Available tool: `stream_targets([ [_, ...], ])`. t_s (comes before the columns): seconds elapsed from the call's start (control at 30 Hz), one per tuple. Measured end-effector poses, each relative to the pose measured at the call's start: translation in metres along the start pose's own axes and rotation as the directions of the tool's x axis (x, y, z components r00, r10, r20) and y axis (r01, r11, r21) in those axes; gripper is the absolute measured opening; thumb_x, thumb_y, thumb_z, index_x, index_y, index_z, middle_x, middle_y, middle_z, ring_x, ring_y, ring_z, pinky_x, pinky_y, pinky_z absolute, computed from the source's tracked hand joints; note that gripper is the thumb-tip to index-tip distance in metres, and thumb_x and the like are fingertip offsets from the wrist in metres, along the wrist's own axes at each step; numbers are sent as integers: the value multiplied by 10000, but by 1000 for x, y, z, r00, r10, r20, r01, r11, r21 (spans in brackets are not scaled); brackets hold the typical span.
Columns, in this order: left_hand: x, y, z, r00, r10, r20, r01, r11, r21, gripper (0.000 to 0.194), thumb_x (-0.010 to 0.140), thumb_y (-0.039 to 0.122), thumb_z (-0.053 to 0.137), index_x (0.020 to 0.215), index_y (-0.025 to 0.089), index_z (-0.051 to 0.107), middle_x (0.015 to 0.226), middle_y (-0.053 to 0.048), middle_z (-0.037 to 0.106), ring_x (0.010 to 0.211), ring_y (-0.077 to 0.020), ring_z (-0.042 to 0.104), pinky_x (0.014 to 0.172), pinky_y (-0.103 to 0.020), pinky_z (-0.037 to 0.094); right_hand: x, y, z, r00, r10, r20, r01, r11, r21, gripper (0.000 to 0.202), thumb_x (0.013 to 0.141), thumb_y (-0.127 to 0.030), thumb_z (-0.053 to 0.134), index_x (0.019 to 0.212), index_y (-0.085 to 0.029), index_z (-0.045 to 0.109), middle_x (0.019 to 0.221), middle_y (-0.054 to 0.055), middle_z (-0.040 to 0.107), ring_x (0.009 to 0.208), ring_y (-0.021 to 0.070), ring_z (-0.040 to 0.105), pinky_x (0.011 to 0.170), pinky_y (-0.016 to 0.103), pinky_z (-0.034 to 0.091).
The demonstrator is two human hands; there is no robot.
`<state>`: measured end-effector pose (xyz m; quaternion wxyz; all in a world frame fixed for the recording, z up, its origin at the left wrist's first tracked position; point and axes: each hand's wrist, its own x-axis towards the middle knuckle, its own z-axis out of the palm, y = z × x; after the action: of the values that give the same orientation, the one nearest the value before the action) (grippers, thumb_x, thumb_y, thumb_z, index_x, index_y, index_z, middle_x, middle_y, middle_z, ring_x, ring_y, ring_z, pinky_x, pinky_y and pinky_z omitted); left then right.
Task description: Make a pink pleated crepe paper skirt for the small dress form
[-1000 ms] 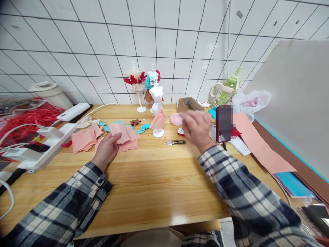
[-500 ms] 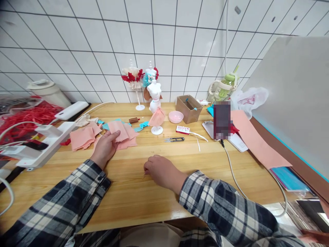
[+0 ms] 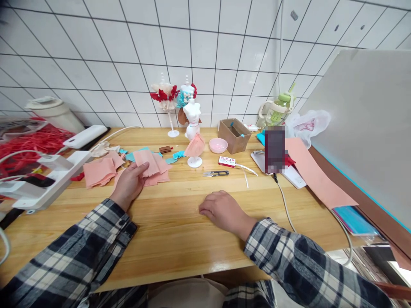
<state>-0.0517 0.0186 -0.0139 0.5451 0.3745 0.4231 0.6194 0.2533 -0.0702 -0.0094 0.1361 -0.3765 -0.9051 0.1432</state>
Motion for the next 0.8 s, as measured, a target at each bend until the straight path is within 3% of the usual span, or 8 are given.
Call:
stream_targets([
  [0.2, -2, 0, 0, 1000, 3, -7, -3, 1000, -2, 275, 682, 268, 756, 922, 146, 699, 921, -78, 754, 1037, -285, 669, 920, -406, 540, 4, -9, 2, 997, 71, 6, -70, 997, -23, 182, 946, -304, 555, 932, -237, 724, 894, 25, 733, 874, 179, 646, 813, 325, 398],
  [0.5, 1, -2, -2, 1000, 6, -1, -6, 1000, -10, 275, 681, 266, 761, 925, 153, 702, 928, -67, 754, 1026, -267, 672, 921, -381, 534, 12, -13, 6, 997, 30, 70, -21, 992, -125, 86, 919, -173, 543, 890, -192, 622, 895, 47, 661, 851, 195, 590, 766, 323, 403],
  [0.63, -1, -2, -2, 1000, -2, -3, 2, 1000, -6, 267, 687, 265, 756, 924, 152, 706, 902, -65, 753, 1015, -271, 676, 918, -386, 534, 18, -2, -15, 984, 128, -121, -125, 992, 32, 144, 964, -197, 417, 900, -191, 546, 896, 59, 622, 834, 186, 571, 742, 297, 425],
  [0.8, 0, -1, -2, 1000, -8, -7, 8, 1000, 0, 270, 694, 271, 753, 930, 150, 705, 882, -67, 752, 988, -270, 684, 899, -395, 543, 45, 49, -86, 840, 296, -455, -340, 940, -14, 233, 991, -301, 303, 968, -195, 509, 800, 60, 620, 706, 207, 561, 640, 304, 378],
])
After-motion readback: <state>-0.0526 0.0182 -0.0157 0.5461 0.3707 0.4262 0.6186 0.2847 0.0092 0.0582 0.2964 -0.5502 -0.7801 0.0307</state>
